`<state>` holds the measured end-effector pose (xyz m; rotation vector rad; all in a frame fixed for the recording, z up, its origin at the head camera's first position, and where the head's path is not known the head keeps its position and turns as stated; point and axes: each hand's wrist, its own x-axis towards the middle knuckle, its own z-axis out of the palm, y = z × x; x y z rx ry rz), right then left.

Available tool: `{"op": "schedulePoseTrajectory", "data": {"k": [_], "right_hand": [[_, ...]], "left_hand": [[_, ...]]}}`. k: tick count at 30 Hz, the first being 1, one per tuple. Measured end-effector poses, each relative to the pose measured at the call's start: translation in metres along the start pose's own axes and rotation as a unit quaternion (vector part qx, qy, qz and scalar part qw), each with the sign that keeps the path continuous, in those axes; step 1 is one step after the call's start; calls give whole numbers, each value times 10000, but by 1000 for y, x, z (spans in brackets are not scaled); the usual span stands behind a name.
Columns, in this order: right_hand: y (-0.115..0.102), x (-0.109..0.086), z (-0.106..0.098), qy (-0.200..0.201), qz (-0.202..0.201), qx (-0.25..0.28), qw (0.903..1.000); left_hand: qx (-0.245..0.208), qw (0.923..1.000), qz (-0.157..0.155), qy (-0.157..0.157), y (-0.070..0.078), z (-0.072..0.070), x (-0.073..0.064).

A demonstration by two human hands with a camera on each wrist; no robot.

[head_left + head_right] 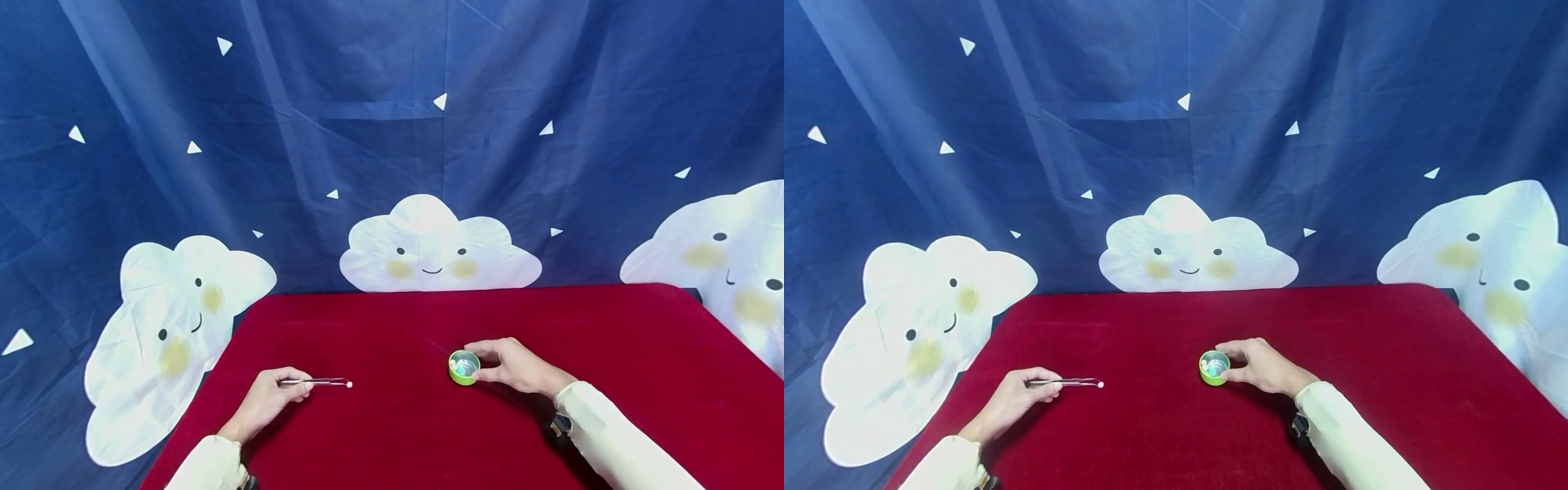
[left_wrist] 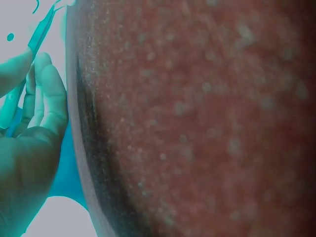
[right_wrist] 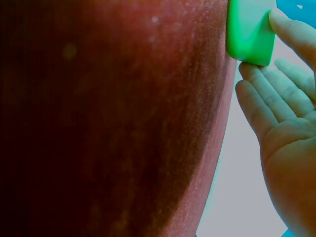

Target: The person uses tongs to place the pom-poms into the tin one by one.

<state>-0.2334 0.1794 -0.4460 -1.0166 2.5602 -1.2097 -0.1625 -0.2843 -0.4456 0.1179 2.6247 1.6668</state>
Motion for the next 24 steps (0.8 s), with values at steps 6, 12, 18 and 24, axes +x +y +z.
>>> {"op": "schedulePoseTrajectory", "data": {"k": [6, 12, 18, 24], "right_hand": [[-2, 0, -1, -1, 48, 14, 10000], [-1, 0, 0, -17, 70, 74, 9999], [1, 0, 1, -15, 91, 89, 9999], [0, 0, 0, -26, 144, 123, 9998]], "left_hand": [[211, 9996, 204, 19, -1, 2, 4], [375, 9988, 248, 213, 0, 4, 9], [353, 9981, 478, 180, 16, 11, 16], [247, 9972, 694, 92, 32, 27, 26]]}}
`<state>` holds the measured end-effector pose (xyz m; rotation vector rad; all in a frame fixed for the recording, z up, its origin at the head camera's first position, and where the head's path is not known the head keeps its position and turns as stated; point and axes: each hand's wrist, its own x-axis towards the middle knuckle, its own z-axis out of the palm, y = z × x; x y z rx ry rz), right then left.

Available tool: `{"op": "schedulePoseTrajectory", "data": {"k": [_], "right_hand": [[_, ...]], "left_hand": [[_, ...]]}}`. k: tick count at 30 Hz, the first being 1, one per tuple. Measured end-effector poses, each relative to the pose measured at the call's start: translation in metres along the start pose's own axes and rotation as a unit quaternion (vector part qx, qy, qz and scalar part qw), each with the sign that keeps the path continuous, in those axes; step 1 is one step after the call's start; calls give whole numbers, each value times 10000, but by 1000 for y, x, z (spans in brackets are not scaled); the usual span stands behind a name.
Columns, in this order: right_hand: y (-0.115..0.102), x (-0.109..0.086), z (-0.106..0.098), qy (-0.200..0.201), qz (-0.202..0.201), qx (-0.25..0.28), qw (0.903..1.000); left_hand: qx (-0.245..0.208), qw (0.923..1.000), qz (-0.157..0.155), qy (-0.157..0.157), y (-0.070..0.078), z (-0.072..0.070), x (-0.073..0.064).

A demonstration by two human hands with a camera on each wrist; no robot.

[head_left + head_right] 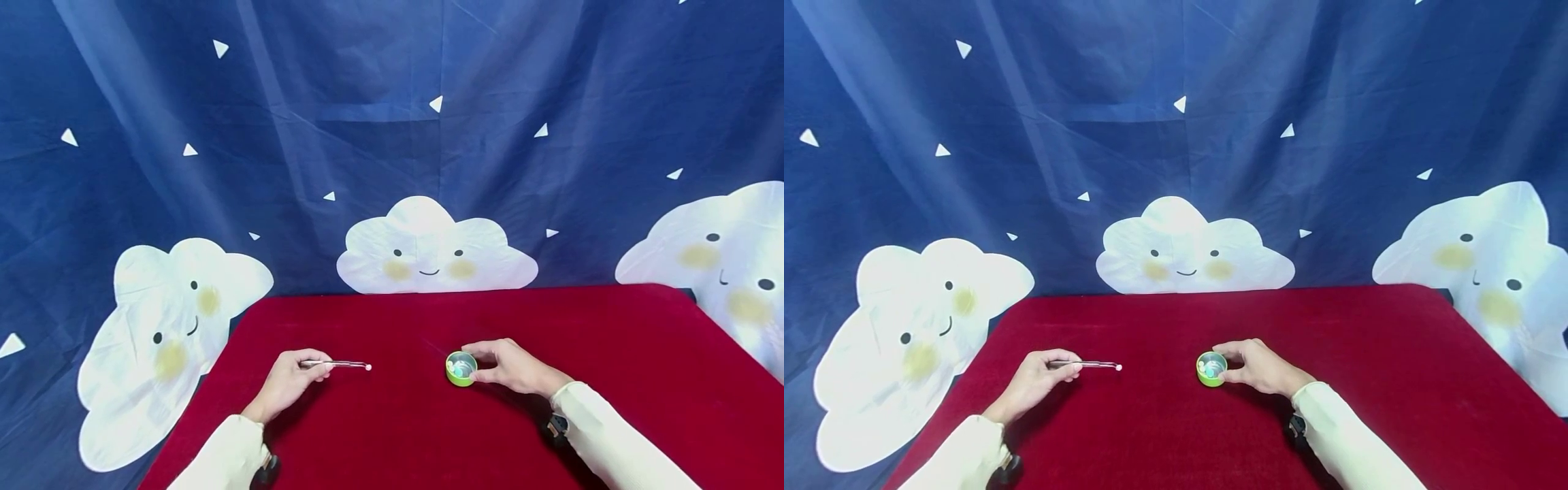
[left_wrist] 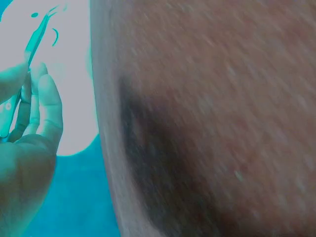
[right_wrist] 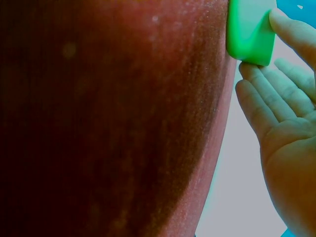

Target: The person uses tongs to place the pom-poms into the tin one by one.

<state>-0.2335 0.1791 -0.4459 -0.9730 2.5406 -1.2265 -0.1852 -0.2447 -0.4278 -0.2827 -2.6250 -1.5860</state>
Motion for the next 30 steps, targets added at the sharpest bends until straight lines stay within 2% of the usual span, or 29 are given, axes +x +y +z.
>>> {"op": "schedulePoseTrajectory", "data": {"k": [9, 16, 22, 27, 30], "right_hand": [[-1, 0, 0, 0, -10, 0, 10000], [-2, 0, 1, -26, 0, 89, 10000], [-2, 0, 1, -28, 37, 34, 10000], [-4, -1, 0, -29, 73, 36, 10000], [-3, -2, 0, -35, 50, 12, 10000]], "left_hand": [[-262, 9992, 269, -104, 16, 27, 15], [-474, 9972, 530, -241, 30, 57, 27], [-661, 9954, 542, -423, 41, 81, 35], [-737, 9944, 568, -493, 54, 94, 37], [-816, 9935, 580, -545, 56, 102, 39]]}}
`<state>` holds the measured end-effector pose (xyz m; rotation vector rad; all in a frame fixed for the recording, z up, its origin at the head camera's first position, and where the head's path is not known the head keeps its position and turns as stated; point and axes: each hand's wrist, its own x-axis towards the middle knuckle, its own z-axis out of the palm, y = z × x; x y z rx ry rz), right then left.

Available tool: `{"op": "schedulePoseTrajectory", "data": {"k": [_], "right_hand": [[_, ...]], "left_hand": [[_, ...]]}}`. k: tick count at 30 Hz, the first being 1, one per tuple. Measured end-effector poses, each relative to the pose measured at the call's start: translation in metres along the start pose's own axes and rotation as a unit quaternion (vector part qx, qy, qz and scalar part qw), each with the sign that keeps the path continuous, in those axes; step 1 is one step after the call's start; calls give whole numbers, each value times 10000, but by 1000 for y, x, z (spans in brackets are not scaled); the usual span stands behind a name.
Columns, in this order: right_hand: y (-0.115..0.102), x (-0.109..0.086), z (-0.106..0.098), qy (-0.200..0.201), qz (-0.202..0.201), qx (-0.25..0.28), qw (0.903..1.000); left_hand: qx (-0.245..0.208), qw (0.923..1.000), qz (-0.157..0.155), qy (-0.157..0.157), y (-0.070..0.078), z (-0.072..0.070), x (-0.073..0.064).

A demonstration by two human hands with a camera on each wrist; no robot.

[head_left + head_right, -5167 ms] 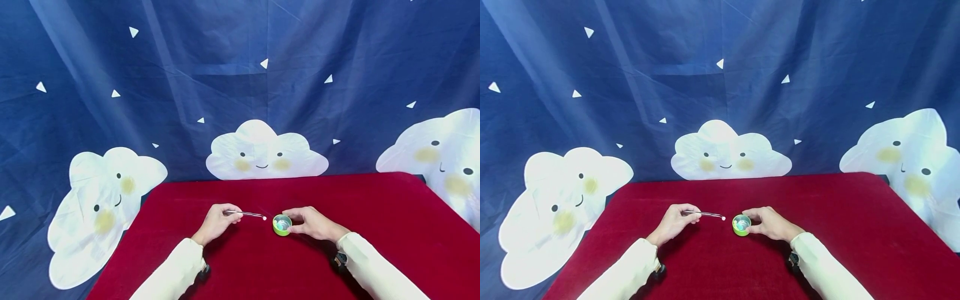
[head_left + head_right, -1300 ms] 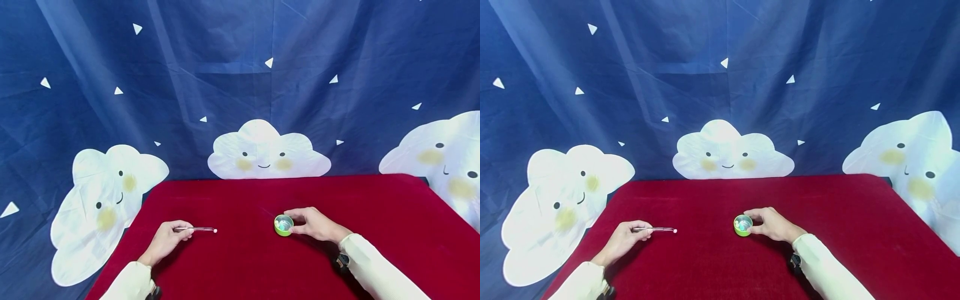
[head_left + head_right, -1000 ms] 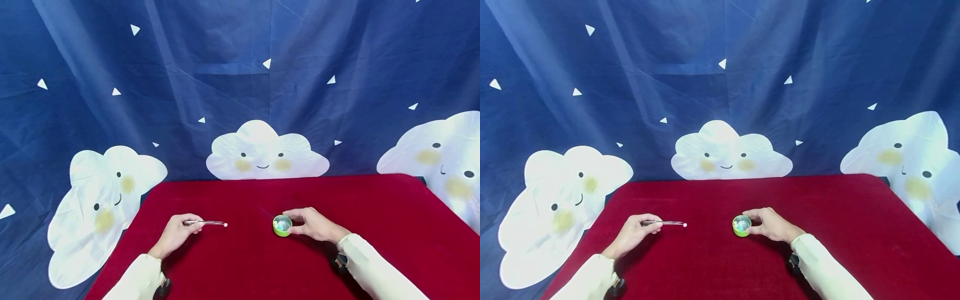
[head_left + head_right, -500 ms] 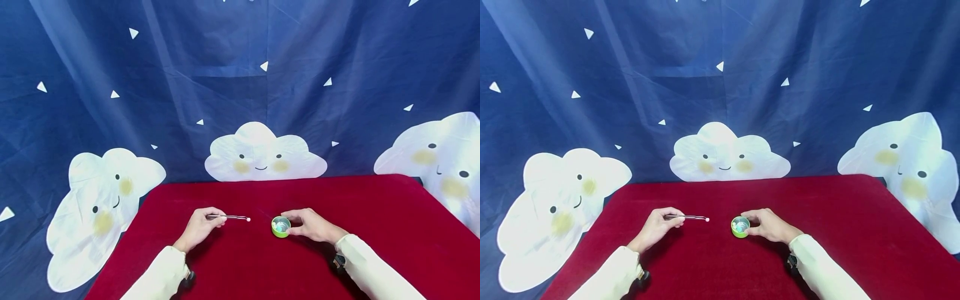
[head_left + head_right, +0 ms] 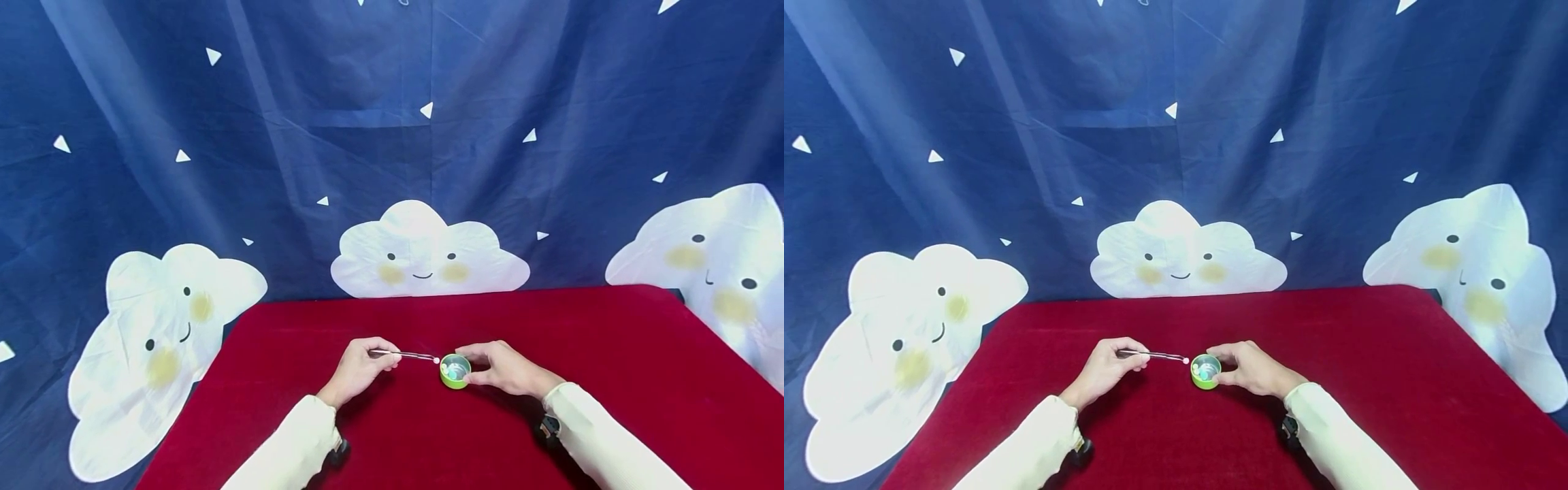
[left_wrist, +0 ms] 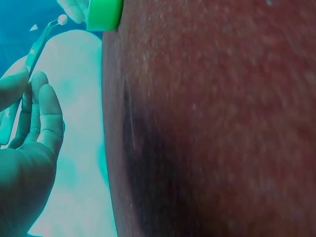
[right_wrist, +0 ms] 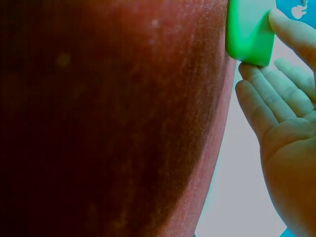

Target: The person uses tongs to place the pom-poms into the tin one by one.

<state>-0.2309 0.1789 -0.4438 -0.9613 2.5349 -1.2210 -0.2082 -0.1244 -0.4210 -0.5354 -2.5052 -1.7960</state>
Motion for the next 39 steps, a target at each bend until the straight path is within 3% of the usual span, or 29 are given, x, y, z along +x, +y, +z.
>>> {"op": "schedulePoseTrajectory", "data": {"k": [9, 15, 28, 34, 39], "right_hand": [[0, 0, 1, 22, -25, -109, 9999], [0, 1, 2, 41, -126, -136, 9998], [0, 1, 1, 0, -24, -25, 10000], [-1, 1, 1, 30, -34, -67, 10000], [-2, 1, 1, 7, -25, -68, 10000]], "left_hand": [[179, 9998, 16, -102, -13, 20, 9], [500, 9984, -180, -172, -16, 26, 10], [629, 9979, -135, -92, -19, 16, 4], [1250, 9921, -71, -12, -19, 8, 0], [1439, 9894, -55, 196, -22, 1, -4]]}}
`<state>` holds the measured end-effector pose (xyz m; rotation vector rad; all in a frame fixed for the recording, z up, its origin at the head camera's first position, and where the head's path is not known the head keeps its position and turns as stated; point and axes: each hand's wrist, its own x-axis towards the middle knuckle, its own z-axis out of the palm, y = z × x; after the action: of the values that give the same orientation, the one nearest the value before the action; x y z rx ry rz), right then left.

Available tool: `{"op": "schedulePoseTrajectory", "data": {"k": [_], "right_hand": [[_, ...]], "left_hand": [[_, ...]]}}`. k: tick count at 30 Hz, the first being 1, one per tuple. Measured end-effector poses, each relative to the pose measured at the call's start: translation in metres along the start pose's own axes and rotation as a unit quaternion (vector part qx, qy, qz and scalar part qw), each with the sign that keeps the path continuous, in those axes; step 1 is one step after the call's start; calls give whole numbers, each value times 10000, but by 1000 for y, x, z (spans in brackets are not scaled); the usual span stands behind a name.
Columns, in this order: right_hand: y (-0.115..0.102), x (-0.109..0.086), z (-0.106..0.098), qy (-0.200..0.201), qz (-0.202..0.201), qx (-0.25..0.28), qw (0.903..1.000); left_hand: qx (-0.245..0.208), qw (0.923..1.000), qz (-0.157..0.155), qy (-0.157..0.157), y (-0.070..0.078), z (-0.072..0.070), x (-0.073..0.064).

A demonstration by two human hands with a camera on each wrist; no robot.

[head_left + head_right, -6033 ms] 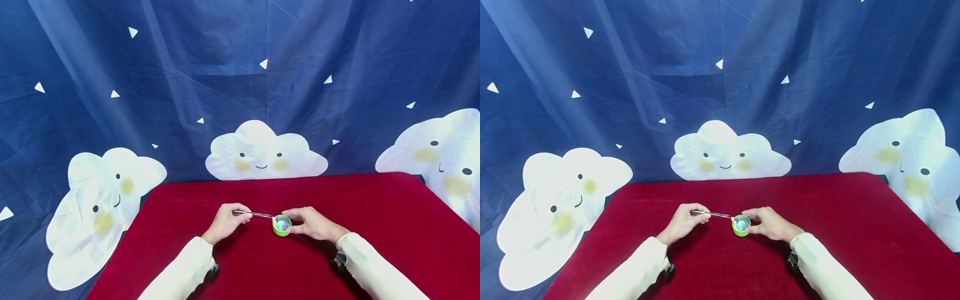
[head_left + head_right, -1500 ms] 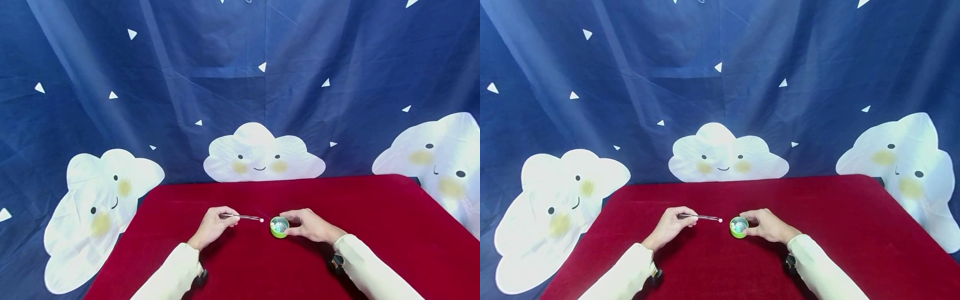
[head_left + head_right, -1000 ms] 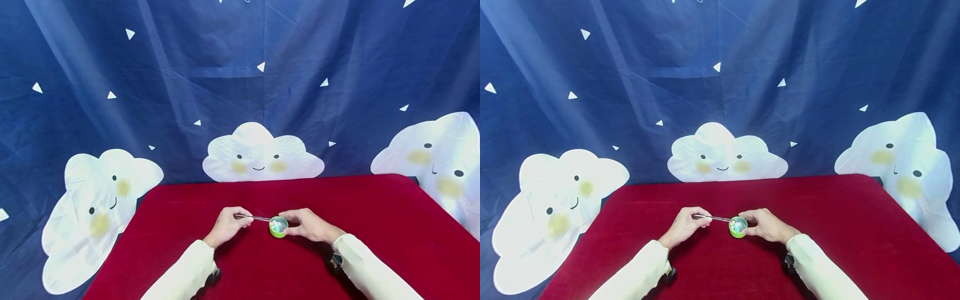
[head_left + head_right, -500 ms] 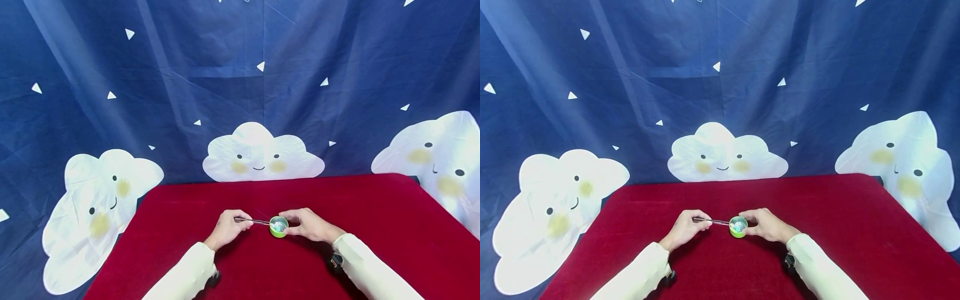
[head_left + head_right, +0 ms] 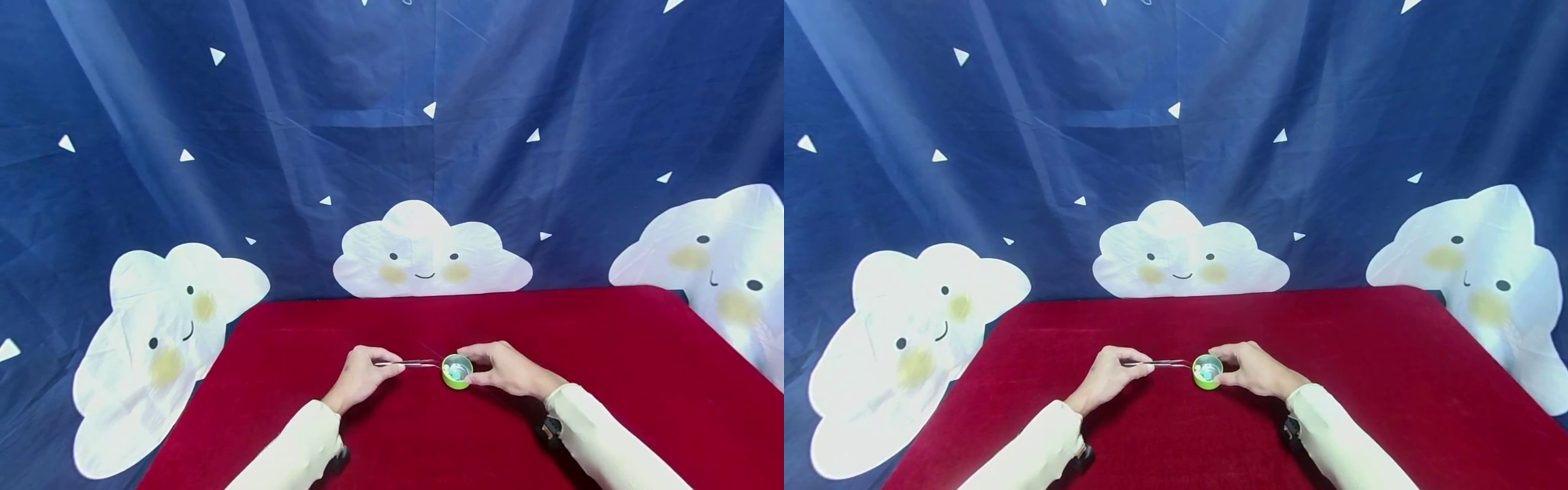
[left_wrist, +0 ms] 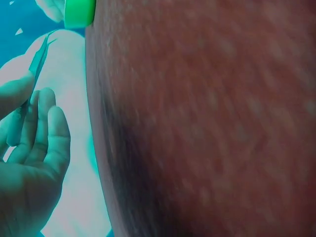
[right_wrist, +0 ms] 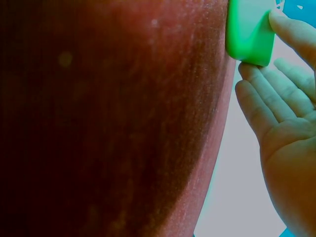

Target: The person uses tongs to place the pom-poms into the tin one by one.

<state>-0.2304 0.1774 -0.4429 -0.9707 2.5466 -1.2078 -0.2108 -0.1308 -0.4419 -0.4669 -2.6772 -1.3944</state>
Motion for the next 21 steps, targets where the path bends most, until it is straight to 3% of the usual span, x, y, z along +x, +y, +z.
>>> {"op": "schedulePoseTrajectory", "data": {"k": [10, 21], "right_hand": [[1, 0, -1, 31, -58, -12, 10000], [1, 1, 1, 41, -94, -1, 9999]], "left_hand": [[221, 9963, -588, 583, -15, -15, -6], [746, 9940, -588, 547, -19, -18, -9]]}}
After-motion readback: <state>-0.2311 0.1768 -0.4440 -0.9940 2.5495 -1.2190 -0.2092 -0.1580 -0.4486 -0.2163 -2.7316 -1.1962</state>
